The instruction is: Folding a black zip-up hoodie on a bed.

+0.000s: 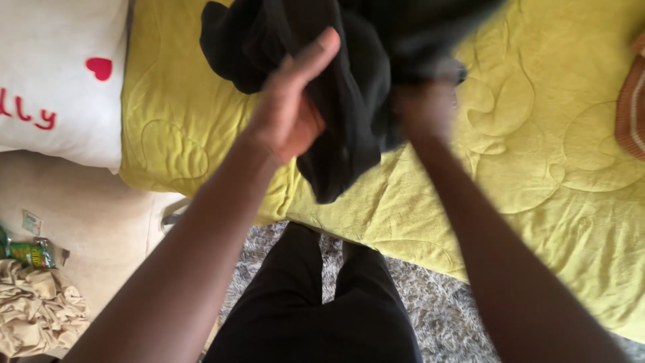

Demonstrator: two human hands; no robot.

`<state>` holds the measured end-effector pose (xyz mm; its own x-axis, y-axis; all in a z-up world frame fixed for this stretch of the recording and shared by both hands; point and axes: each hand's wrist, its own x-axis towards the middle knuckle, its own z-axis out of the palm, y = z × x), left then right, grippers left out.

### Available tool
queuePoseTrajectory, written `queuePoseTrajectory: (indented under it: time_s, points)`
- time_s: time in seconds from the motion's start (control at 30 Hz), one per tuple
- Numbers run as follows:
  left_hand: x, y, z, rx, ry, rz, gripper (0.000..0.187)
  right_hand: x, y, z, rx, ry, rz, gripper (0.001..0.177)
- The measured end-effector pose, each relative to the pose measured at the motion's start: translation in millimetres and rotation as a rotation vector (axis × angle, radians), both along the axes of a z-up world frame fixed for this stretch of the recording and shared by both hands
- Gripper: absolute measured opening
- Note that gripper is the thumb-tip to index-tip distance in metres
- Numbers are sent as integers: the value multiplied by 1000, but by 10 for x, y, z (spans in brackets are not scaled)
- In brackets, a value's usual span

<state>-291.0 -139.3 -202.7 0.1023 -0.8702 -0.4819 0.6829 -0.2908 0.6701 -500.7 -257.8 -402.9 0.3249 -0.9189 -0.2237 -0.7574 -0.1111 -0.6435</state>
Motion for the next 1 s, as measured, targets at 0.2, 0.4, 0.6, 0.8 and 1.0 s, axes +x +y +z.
queuePoseTrajectory:
  time_s: [0.2,0.4,0.6,0.8,1.0]
  points:
    - [88,-187,-98,-310,132,94,47,221,271,754,537,-434,47,23]
    - [-122,-815,-705,20,-437,-1,70,-453,-43,154,68,-42,-403,32]
    - [-99,-954,-1033,-23,-595,59,58,-317,-233,314,617,-370,-485,74]
    - [-149,-506,-864,-116,-455,355,37,-247,-79,163,749,-342,-528,20]
    - [-458,1018,-1082,434,-390,481,41,-415,427,260,560,-347,-517,19]
